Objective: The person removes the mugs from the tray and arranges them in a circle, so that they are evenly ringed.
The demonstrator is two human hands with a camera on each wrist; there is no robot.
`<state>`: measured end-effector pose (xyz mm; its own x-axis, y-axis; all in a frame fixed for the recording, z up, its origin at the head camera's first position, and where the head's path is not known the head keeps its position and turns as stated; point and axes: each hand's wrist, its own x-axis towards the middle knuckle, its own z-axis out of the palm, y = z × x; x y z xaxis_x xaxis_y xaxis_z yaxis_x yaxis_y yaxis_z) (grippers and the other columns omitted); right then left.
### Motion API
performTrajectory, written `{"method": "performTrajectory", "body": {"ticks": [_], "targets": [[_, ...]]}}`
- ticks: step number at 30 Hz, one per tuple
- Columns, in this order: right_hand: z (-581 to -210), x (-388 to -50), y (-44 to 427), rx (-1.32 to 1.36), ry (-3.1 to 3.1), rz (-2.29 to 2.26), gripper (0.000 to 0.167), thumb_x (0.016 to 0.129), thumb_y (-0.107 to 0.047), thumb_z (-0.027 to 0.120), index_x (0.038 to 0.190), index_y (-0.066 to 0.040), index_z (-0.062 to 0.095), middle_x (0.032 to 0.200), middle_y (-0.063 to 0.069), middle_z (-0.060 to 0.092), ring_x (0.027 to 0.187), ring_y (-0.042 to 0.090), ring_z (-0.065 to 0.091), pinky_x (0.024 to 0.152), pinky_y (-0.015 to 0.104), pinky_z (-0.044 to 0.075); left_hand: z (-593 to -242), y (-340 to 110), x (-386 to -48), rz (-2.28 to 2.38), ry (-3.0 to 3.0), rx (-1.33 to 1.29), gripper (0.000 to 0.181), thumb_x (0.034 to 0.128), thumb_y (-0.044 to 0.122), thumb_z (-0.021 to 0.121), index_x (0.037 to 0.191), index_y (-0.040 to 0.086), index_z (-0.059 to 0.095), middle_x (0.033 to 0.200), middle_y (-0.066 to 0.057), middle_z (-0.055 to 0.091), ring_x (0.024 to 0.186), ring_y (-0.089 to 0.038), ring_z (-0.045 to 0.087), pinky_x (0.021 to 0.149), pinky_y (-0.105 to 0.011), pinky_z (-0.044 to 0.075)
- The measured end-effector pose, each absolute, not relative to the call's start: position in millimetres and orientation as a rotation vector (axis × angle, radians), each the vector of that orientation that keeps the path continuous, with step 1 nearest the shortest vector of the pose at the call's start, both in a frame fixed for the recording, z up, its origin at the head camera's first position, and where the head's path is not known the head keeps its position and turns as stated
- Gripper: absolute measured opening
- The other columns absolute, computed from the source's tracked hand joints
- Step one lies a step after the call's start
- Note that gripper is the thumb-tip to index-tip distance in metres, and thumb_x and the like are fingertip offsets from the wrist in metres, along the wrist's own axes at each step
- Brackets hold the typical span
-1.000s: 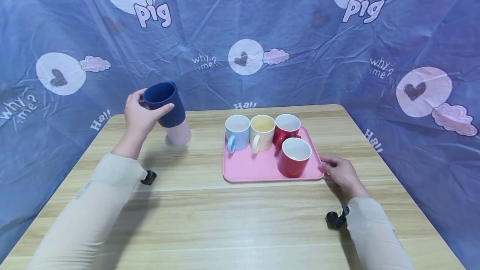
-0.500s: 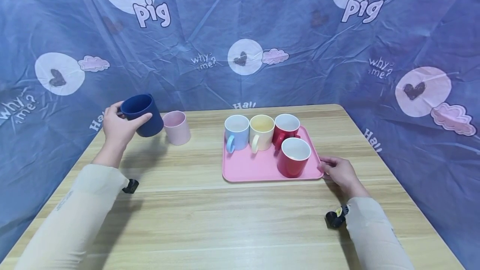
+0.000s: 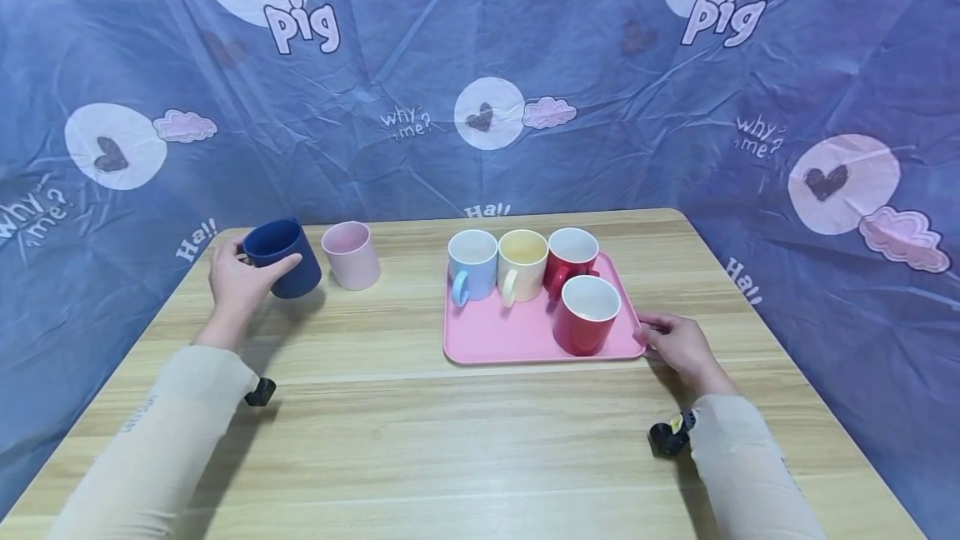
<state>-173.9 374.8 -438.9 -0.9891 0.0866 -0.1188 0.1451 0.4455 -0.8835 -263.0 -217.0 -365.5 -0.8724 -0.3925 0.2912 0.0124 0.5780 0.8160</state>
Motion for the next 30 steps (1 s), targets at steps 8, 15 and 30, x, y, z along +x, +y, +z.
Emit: {"method": "performTrajectory", "body": {"ticks": [8, 15, 30], "targets": [[-440, -175, 377, 0.207, 2.630, -1.608, 0.050, 0.094, -0.011, 0.060, 0.133, 0.015, 0.042, 0.112, 0.022, 0.063, 0.080, -0.002, 0.061, 0.072, 0.022, 0.054, -384, -219, -267, -1.220, -2.370, 0.297, 0.083, 0.0670, 0.035, 0.086, 0.130, -0.004, 0.049, 0.124, -0.022, 0.046, 0.114, -0.035, 0.045, 0.096, -0.045, 0.040], [-440, -173, 375, 0.200, 2.641, -1.613, 0.049, 0.094, -0.010, 0.060, 0.133, 0.016, 0.042, 0.115, 0.028, 0.060, 0.080, -0.002, 0.060, 0.071, 0.022, 0.054, -397, -216, -270, -1.234, -2.386, 0.281, 0.080, 0.0677, 0.033, 0.086, 0.129, -0.004, 0.050, 0.123, -0.023, 0.046, 0.113, -0.036, 0.044, 0.096, -0.047, 0.039], [-438, -172, 373, 0.192, 2.628, -1.638, 0.048, 0.094, -0.008, 0.058, 0.132, 0.017, 0.041, 0.115, 0.029, 0.059, 0.080, -0.001, 0.061, 0.072, 0.022, 0.054, -409, -208, -270, -1.268, -2.399, 0.259, 0.080, 0.0673, 0.032, 0.087, 0.127, -0.005, 0.049, 0.123, -0.023, 0.048, 0.114, -0.035, 0.043, 0.097, -0.048, 0.038]]}}
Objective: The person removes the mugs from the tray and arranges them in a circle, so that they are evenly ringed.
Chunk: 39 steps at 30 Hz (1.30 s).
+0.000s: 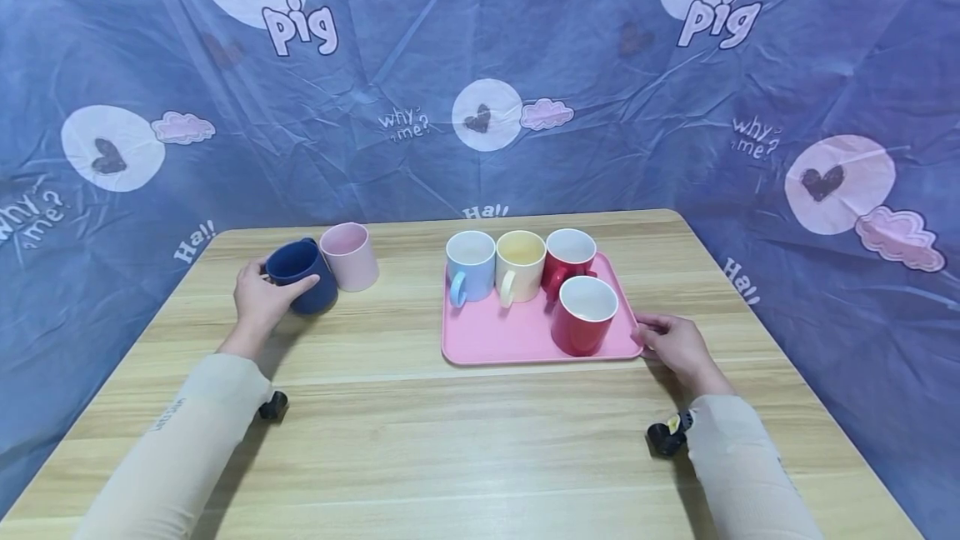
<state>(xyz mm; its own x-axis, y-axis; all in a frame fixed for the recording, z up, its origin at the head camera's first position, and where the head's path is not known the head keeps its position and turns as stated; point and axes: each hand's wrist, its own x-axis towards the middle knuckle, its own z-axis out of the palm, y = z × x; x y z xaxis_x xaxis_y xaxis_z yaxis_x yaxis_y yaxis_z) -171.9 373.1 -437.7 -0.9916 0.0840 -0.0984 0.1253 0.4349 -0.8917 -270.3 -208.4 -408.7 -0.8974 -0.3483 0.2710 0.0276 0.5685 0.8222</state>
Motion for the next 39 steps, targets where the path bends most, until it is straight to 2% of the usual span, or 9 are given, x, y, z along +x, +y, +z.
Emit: {"method": "performTrajectory", "body": {"ticks": [7, 16, 28, 34, 39], "targets": [[-437.5, -172.8, 372.7, 0.199, 2.666, -1.590, 0.048, 0.094, -0.010, 0.060, 0.131, 0.016, 0.044, 0.113, 0.028, 0.061, 0.079, -0.002, 0.060, 0.070, 0.021, 0.053, -414.7, -208.6, -271.1, -1.266, -2.408, 0.264, 0.081, 0.0677, 0.031, 0.087, 0.130, -0.004, 0.048, 0.124, -0.023, 0.048, 0.116, -0.035, 0.042, 0.097, -0.048, 0.037], [-437.3, -173.0, 370.5, 0.209, 2.665, -1.570, 0.049, 0.095, -0.012, 0.059, 0.133, 0.015, 0.043, 0.118, 0.031, 0.057, 0.080, -0.001, 0.060, 0.071, 0.022, 0.054, -417.3, -211.2, -272.4, -1.264, -2.437, 0.290, 0.085, 0.0687, 0.035, 0.085, 0.134, -0.001, 0.045, 0.128, -0.022, 0.045, 0.118, -0.035, 0.042, 0.099, -0.049, 0.037], [-436.3, -172.7, 371.3, 0.239, 2.594, -1.652, 0.050, 0.094, -0.010, 0.059, 0.135, 0.014, 0.041, 0.114, 0.023, 0.062, 0.081, 0.000, 0.062, 0.073, 0.022, 0.054, -418.2, -212.2, -274.6, -1.276, -2.437, 0.267, 0.083, 0.0692, 0.032, 0.086, 0.133, -0.003, 0.045, 0.128, -0.024, 0.044, 0.118, -0.037, 0.042, 0.099, -0.050, 0.038], [-436.7, -172.4, 371.8, 0.234, 2.616, -1.628, 0.049, 0.095, -0.011, 0.059, 0.134, 0.014, 0.042, 0.116, 0.026, 0.060, 0.081, 0.000, 0.062, 0.072, 0.023, 0.054, -416.3, -213.5, -275.3, -1.295, -2.471, 0.270, 0.085, 0.0713, 0.031, 0.084, 0.137, -0.003, 0.042, 0.133, -0.025, 0.041, 0.122, -0.038, 0.040, 0.102, -0.050, 0.035], [-437.0, -172.0, 374.1, 0.235, 2.628, -1.606, 0.049, 0.095, -0.011, 0.058, 0.134, 0.014, 0.042, 0.116, 0.026, 0.060, 0.081, -0.001, 0.061, 0.072, 0.022, 0.054, -413.6, -213.6, -276.1, -1.302, -2.492, 0.254, 0.094, 0.0696, 0.032, 0.085, 0.142, -0.002, 0.035, 0.137, -0.026, 0.037, 0.125, -0.039, 0.038, 0.103, -0.049, 0.034]]}}
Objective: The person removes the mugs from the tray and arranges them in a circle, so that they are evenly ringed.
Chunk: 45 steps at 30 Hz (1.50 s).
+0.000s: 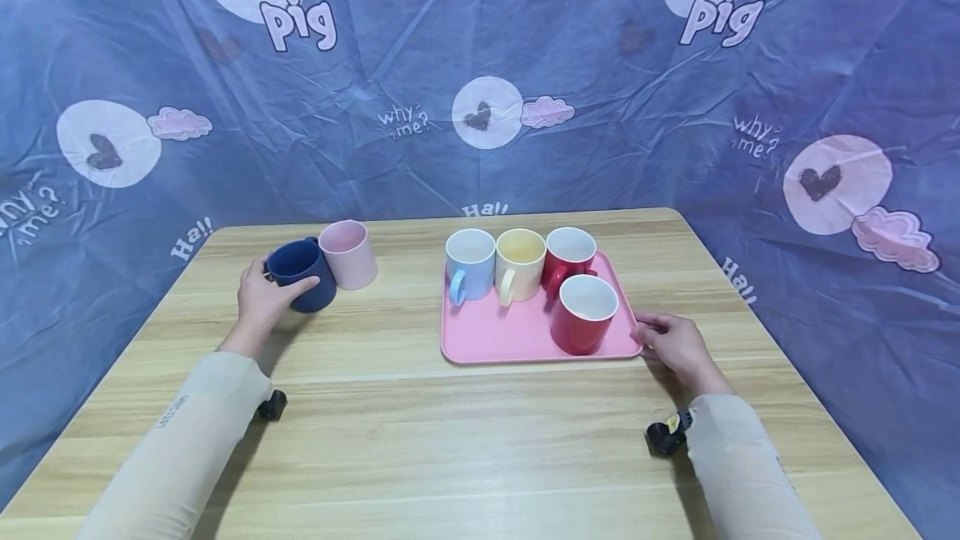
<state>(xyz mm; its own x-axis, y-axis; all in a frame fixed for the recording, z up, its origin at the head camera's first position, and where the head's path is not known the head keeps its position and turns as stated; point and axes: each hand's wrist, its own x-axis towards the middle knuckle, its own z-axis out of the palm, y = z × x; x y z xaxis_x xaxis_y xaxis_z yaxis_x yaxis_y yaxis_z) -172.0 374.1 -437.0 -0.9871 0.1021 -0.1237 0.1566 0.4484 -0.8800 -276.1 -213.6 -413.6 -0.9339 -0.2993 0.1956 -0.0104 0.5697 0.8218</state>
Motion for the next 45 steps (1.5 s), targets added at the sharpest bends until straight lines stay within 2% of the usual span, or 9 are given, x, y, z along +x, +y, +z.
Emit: {"method": "performTrajectory", "body": {"ticks": [5, 11, 18, 26, 31, 39, 45], "targets": [[-438, -172, 375, 0.231, 2.631, -1.609, 0.049, 0.095, -0.011, 0.058, 0.133, 0.015, 0.043, 0.115, 0.026, 0.061, 0.080, -0.001, 0.061, 0.072, 0.022, 0.054, -405, -214, -278, -1.317, -2.503, 0.237, 0.113, 0.0670, 0.041, 0.085, 0.150, 0.004, 0.019, 0.144, -0.024, 0.031, 0.131, -0.037, 0.032, 0.107, -0.049, 0.029], [-439, -172, 374, 0.226, 2.651, -1.589, 0.048, 0.094, -0.011, 0.058, 0.133, 0.015, 0.044, 0.116, 0.028, 0.059, 0.080, -0.002, 0.061, 0.071, 0.022, 0.054, -379, -210, -281, -1.319, -2.491, 0.236, 0.118, 0.0682, 0.048, 0.082, 0.153, 0.013, 0.009, 0.149, -0.019, 0.024, 0.134, -0.034, 0.028, 0.108, -0.048, 0.027], [-441, -174, 375, 0.238, 2.624, -1.630, 0.049, 0.094, -0.010, 0.060, 0.133, 0.014, 0.043, 0.112, 0.022, 0.063, 0.080, -0.001, 0.061, 0.072, 0.022, 0.054, -344, -196, -287, -1.303, -2.439, 0.205, 0.118, 0.0676, 0.050, 0.082, 0.153, 0.013, 0.010, 0.152, -0.015, 0.020, 0.137, -0.030, 0.025, 0.110, -0.044, 0.025], [-442, -174, 375, 0.250, 2.611, -1.639, 0.050, 0.094, -0.010, 0.060, 0.134, 0.013, 0.043, 0.114, 0.023, 0.062, 0.080, -0.001, 0.061, 0.073, 0.023, 0.054, -320, -163, -294, -1.303, -2.416, 0.105, 0.120, 0.0648, 0.054, 0.082, 0.153, 0.014, 0.012, 0.150, -0.016, 0.024, 0.136, -0.028, 0.027, 0.109, -0.043, 0.027], [-440, -174, 375, 0.251, 2.622, -1.615, 0.049, 0.094, -0.011, 0.059, 0.134, 0.013, 0.043, 0.116, 0.026, 0.061, 0.080, -0.001, 0.061, 0.073, 0.022, 0.054, -316, -135, -294, -1.337, -2.382, 0.005, 0.121, 0.0621, 0.053, 0.085, 0.153, 0.014, 0.015, 0.148, -0.016, 0.028, 0.135, -0.027, 0.030, 0.108, -0.041, 0.028], [-440, -174, 375, 0.254, 2.642, -1.588, 0.049, 0.094, -0.011, 0.058, 0.134, 0.013, 0.043, 0.117, 0.028, 0.059, 0.080, -0.002, 0.060, 0.072, 0.022, 0.054, -315, -84, -286, -1.440, -2.355, -0.093, 0.114, 0.0645, 0.045, 0.086, 0.152, 0.013, 0.020, 0.147, -0.014, 0.030, 0.134, -0.026, 0.032, 0.107, -0.037, 0.031], [-440, -174, 376, 0.254, 2.639, -1.600, 0.048, 0.094, -0.009, 0.058, 0.133, 0.014, 0.043, 0.115, 0.026, 0.061, 0.079, -0.002, 0.061, 0.072, 0.022, 0.054, -323, -47, -276, -1.469, -2.377, -0.170, 0.112, 0.0638, 0.043, 0.087, 0.151, 0.012, 0.023, 0.148, -0.014, 0.030, 0.132, -0.027, 0.034, 0.106, -0.040, 0.033]]}}
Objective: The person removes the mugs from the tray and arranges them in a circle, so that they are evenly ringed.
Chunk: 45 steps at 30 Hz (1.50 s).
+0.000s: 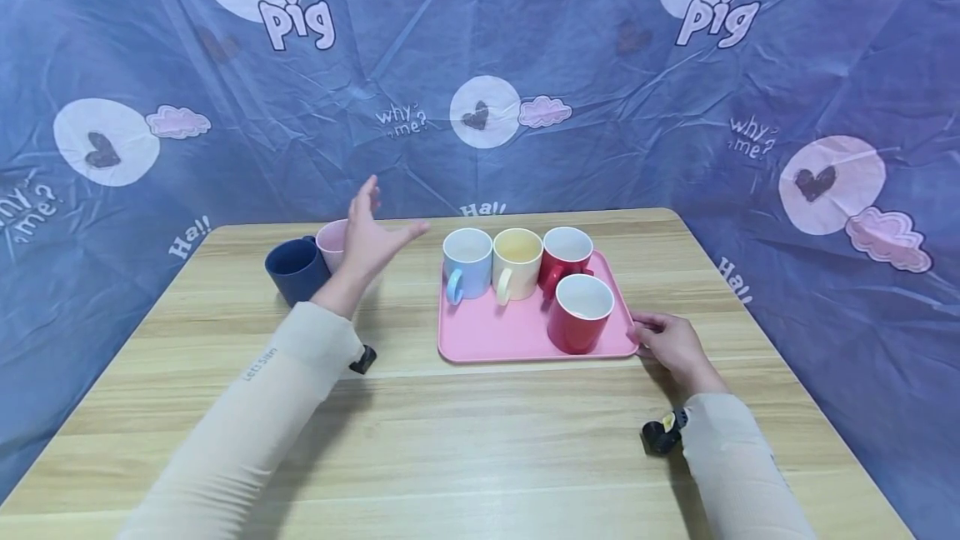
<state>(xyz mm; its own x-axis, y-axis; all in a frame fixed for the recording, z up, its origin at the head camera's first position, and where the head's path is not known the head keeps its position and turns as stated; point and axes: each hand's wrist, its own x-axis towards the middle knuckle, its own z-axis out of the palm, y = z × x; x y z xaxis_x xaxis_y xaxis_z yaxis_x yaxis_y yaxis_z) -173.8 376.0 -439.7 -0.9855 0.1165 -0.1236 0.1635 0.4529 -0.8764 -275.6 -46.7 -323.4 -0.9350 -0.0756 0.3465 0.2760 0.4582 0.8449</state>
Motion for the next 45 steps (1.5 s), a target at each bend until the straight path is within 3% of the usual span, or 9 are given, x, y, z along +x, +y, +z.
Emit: {"method": "performTrajectory", "body": {"ticks": [15, 28, 37, 45], "targets": [[-438, -173, 374, 0.255, 2.633, -1.592, 0.048, 0.096, -0.010, 0.057, 0.134, 0.013, 0.042, 0.120, 0.031, 0.056, 0.081, -0.001, 0.061, 0.073, 0.022, 0.054, -351, 36, -237, -1.569, -2.415, -0.369, 0.110, 0.0611, 0.043, 0.089, 0.150, 0.018, 0.027, 0.145, -0.009, 0.036, 0.126, -0.024, 0.041, 0.100, -0.045, 0.038], [-441, -175, 377, 0.239, 2.644, -1.578, 0.048, 0.095, -0.011, 0.058, 0.134, 0.013, 0.043, 0.119, 0.030, 0.057, 0.080, -0.001, 0.060, 0.072, 0.022, 0.054, -373, 96, -209, -1.590, -2.527, -0.515, 0.108, 0.0612, 0.041, 0.089, 0.148, 0.016, 0.030, 0.146, -0.004, 0.035, 0.133, -0.021, 0.033, 0.100, -0.046, 0.040], [-439, -173, 374, 0.233, 2.666, -1.559, 0.047, 0.095, -0.011, 0.058, 0.133, 0.013, 0.044, 0.119, 0.030, 0.057, 0.080, -0.001, 0.060, 0.071, 0.022, 0.054, -391, 123, -195, -1.549, -2.557, -0.578, 0.108, 0.0613, 0.043, 0.088, 0.148, 0.014, 0.031, 0.143, -0.003, 0.039, 0.130, -0.018, 0.036, 0.100, -0.041, 0.040], [-439, -174, 374, 0.260, 2.651, -1.558, 0.048, 0.095, -0.013, 0.058, 0.135, 0.011, 0.044, 0.123, 0.031, 0.054, 0.081, -0.001, 0.060, 0.072, 0.022, 0.054, -405, 138, -192, -1.540, -2.576, -0.531, 0.103, 0.0618, 0.042, 0.089, 0.145, 0.012, 0.036, 0.139, -0.002, 0.043, 0.126, -0.016, 0.041, 0.099, -0.031, 0.041]]}}
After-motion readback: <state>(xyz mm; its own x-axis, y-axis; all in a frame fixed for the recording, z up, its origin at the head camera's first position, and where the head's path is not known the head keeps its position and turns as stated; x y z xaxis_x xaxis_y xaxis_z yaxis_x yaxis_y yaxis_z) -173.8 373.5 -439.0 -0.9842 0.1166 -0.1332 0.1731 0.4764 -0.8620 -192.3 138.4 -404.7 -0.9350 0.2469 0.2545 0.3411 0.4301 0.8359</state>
